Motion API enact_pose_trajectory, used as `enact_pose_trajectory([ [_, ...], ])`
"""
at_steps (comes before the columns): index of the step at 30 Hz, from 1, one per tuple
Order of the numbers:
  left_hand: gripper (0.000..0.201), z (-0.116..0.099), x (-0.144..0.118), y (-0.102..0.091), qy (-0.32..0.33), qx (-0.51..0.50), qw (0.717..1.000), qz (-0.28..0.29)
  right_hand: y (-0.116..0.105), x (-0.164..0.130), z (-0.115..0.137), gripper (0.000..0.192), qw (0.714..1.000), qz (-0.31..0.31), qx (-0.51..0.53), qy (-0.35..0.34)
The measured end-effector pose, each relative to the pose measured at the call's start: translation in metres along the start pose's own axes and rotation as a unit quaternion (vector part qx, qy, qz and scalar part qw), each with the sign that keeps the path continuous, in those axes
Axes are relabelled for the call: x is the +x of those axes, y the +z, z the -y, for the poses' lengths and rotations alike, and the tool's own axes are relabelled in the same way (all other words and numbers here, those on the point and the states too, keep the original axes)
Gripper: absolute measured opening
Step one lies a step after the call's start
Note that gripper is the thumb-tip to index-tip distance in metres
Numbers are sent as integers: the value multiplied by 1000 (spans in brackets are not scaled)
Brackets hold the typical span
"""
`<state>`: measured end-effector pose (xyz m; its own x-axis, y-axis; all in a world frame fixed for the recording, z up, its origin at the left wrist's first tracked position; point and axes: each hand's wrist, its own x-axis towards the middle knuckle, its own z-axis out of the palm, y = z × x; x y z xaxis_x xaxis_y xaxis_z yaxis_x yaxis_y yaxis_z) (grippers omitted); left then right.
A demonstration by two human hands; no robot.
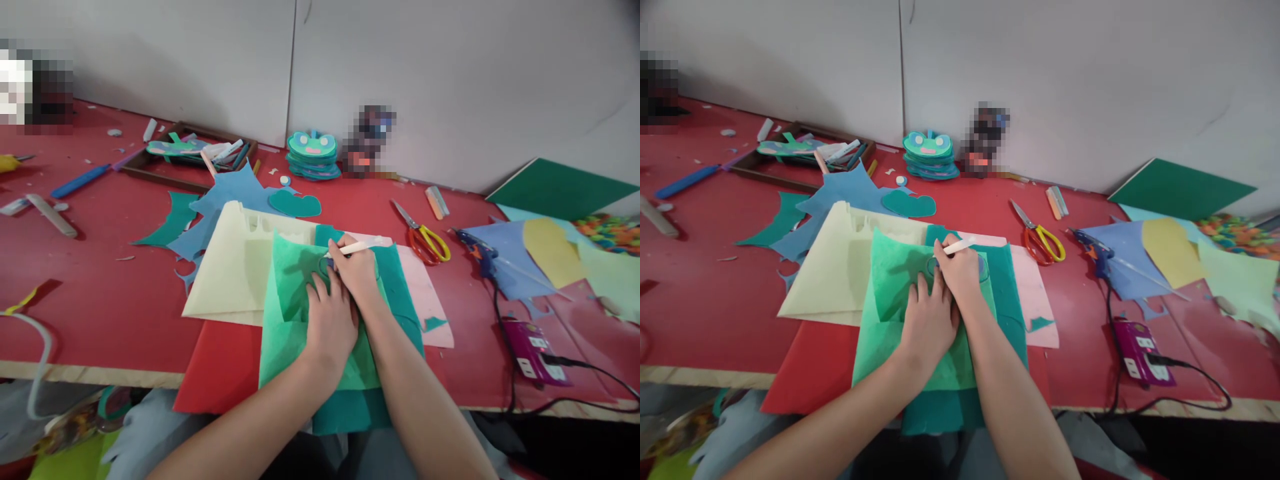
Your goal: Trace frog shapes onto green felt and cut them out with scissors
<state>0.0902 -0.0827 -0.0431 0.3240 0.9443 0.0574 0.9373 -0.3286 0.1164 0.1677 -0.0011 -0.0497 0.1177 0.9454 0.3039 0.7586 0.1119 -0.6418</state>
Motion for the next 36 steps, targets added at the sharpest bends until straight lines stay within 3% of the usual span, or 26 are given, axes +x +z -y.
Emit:
enact_pose_trajectory([
  [11,51,0,-2,0,-6,4,1000,-17,1,1,0,29,1000,-20,-10,5],
  [31,52,1,0,-3,-2,-15,1000,11,0,1,2,30,1000,-10,-6,11],
  [36,52,1,-1,-3,-5,-11,1000,11,3,2,-4,28,995,-31,81,50],
])
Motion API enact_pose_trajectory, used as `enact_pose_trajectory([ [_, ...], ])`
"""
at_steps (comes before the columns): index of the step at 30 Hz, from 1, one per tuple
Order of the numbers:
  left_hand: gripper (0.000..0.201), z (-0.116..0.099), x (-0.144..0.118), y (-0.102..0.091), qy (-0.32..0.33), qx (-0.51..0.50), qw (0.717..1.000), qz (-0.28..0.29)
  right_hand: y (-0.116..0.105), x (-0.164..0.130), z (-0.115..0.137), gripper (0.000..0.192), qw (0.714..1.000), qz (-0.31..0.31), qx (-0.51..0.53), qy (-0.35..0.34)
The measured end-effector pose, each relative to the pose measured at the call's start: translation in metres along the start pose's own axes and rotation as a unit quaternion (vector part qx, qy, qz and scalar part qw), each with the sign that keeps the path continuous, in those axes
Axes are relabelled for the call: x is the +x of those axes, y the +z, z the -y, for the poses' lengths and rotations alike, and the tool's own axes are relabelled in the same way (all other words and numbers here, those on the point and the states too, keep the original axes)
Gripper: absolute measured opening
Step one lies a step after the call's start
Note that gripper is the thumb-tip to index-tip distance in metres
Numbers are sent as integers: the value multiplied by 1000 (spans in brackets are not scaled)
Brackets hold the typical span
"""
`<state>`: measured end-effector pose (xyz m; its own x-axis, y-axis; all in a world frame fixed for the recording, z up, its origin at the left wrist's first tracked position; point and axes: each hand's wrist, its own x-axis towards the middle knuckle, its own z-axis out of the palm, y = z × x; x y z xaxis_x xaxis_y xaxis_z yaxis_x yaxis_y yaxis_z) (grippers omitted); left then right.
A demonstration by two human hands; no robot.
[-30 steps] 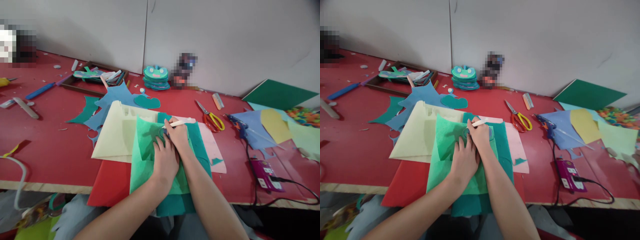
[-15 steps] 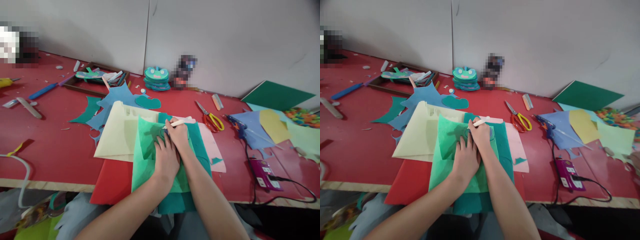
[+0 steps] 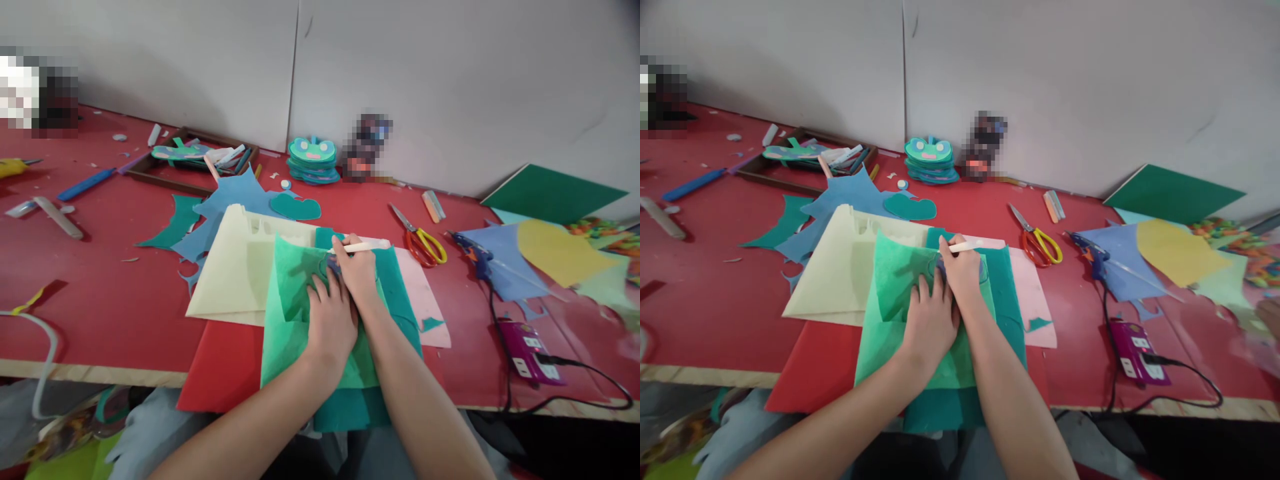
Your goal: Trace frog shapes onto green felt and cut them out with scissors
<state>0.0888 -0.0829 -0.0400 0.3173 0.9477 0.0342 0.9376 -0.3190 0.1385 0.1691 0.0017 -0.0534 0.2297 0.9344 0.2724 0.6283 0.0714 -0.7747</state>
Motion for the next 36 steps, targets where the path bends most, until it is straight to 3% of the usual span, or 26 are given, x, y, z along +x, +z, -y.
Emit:
enact_pose_trajectory([
  [5,53,1,0,0,0,2,1000,-3,-3,7,-9,28,990,-11,128,65],
  [13,54,1,0,-2,4,5,1000,13,-28,16,14,28,981,148,118,32],
  [16,53,2,0,-2,4,7,1000,18,-19,13,17,27,986,92,140,10],
  [19,53,2,0,0,0,-2,1000,11,-7,10,10,31,995,27,96,-9],
  [24,53,1,0,0,-2,-6,1000,-1,-4,7,-3,30,998,40,47,-21],
  [36,54,1,0,-2,-4,3,1000,5,-8,6,-2,31,997,65,-1,-34],
])
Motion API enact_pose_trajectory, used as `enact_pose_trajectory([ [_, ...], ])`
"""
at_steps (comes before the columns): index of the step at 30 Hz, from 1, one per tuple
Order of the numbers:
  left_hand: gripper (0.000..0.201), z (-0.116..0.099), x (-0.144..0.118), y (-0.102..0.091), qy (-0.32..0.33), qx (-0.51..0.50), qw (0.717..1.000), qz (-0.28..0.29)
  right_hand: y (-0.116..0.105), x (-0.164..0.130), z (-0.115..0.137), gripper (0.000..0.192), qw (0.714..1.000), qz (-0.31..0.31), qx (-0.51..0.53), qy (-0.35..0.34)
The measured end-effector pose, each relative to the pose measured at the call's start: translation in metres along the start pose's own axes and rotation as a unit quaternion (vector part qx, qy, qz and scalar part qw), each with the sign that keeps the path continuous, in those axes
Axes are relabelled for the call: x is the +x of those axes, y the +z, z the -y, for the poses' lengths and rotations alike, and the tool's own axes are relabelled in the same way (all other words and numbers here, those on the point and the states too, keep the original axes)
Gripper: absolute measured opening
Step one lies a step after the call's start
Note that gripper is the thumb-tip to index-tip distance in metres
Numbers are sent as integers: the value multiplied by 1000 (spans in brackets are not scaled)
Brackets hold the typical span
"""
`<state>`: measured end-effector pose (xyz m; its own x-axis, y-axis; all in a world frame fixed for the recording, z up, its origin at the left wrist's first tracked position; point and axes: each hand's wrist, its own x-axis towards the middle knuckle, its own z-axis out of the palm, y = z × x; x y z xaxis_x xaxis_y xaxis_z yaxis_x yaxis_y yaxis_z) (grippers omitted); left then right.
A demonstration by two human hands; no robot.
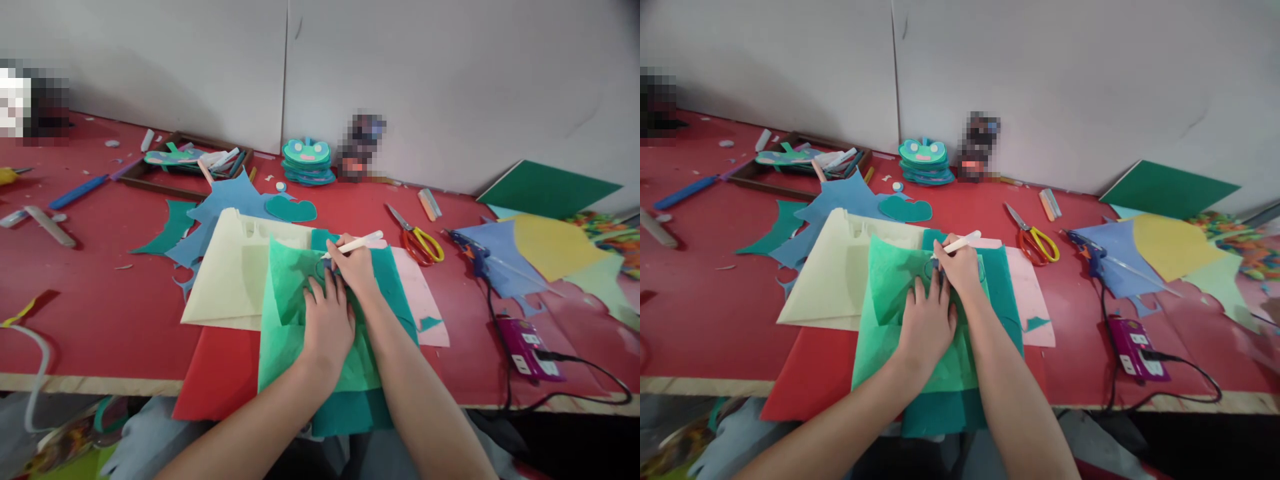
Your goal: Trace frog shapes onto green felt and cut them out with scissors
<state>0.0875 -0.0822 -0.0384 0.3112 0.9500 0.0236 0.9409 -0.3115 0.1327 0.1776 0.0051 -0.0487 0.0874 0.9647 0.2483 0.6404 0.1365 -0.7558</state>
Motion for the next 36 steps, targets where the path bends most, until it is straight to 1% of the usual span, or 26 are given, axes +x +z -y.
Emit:
enact_pose_trajectory([
  [5,54,0,0,1,-1,-7,1000,-5,2,0,-1,31,1000,-1,-24,-6],
  [10,54,-1,1,2,3,1,1000,-4,3,1,-1,31,1000,-21,-5,-4],
  [12,54,-1,1,1,3,1,1000,-4,3,1,-1,31,1000,-19,3,1],
  [15,54,-1,0,0,2,-3,1000,-2,3,0,-1,32,1000,-5,-14,-1],
  [18,54,-1,1,-2,5,-4,1000,2,2,1,-1,32,999,-11,-31,-9],
  [22,53,0,1,-2,9,-1,1000,2,3,1,-1,31,999,-32,-3,-6],
  [27,53,-1,0,0,6,5,1000,0,3,1,-1,31,1000,-19,0,-6],
  [32,53,0,0,1,7,10,1000,-5,3,2,-2,30,999,-37,14,9],
  [36,54,0,0,3,6,7,1000,-6,3,2,-2,31,999,-28,31,13],
])
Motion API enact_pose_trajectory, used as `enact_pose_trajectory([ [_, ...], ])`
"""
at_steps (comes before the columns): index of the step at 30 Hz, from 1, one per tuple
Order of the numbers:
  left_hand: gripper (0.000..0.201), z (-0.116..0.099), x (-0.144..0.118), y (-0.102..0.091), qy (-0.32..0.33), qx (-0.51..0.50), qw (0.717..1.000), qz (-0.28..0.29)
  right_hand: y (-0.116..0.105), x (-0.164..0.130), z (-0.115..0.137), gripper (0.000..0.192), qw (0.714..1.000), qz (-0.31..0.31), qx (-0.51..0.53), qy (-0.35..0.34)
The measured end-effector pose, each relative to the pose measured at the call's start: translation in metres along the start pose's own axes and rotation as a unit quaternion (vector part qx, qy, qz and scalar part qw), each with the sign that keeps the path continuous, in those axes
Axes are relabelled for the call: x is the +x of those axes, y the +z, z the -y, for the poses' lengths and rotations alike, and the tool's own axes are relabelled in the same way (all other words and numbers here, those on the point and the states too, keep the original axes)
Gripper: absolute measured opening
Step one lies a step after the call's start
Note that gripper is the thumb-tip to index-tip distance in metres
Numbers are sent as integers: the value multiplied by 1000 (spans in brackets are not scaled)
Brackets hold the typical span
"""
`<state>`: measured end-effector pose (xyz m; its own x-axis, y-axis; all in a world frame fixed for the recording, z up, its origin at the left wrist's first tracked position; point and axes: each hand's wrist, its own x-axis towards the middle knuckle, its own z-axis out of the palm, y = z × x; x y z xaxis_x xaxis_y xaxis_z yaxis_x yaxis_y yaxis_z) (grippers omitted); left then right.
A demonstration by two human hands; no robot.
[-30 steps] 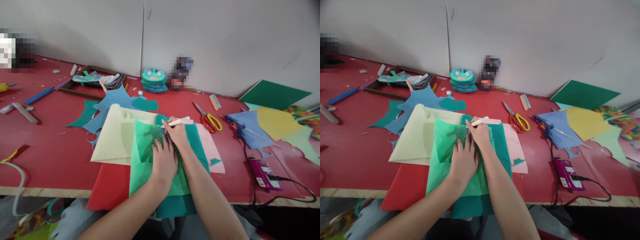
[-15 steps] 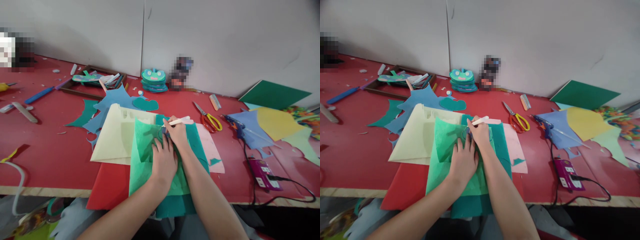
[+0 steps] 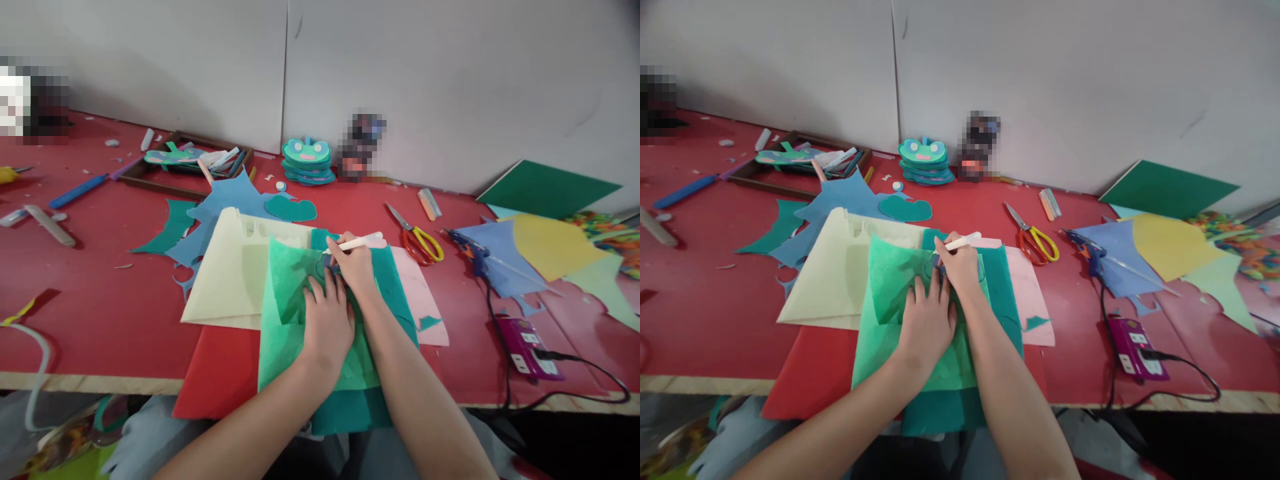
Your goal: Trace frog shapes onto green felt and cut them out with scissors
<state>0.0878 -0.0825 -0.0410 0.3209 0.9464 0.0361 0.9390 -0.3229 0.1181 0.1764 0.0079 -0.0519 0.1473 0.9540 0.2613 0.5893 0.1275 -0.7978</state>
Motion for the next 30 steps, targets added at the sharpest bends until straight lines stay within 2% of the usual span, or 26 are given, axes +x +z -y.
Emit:
enact_pose_trajectory([
  [13,54,0,0,0,-5,-6,1000,1,0,-1,1,31,998,22,-52,-10],
  [30,54,-1,0,-2,-2,-6,1000,9,0,-2,1,31,997,37,-65,-3],
])
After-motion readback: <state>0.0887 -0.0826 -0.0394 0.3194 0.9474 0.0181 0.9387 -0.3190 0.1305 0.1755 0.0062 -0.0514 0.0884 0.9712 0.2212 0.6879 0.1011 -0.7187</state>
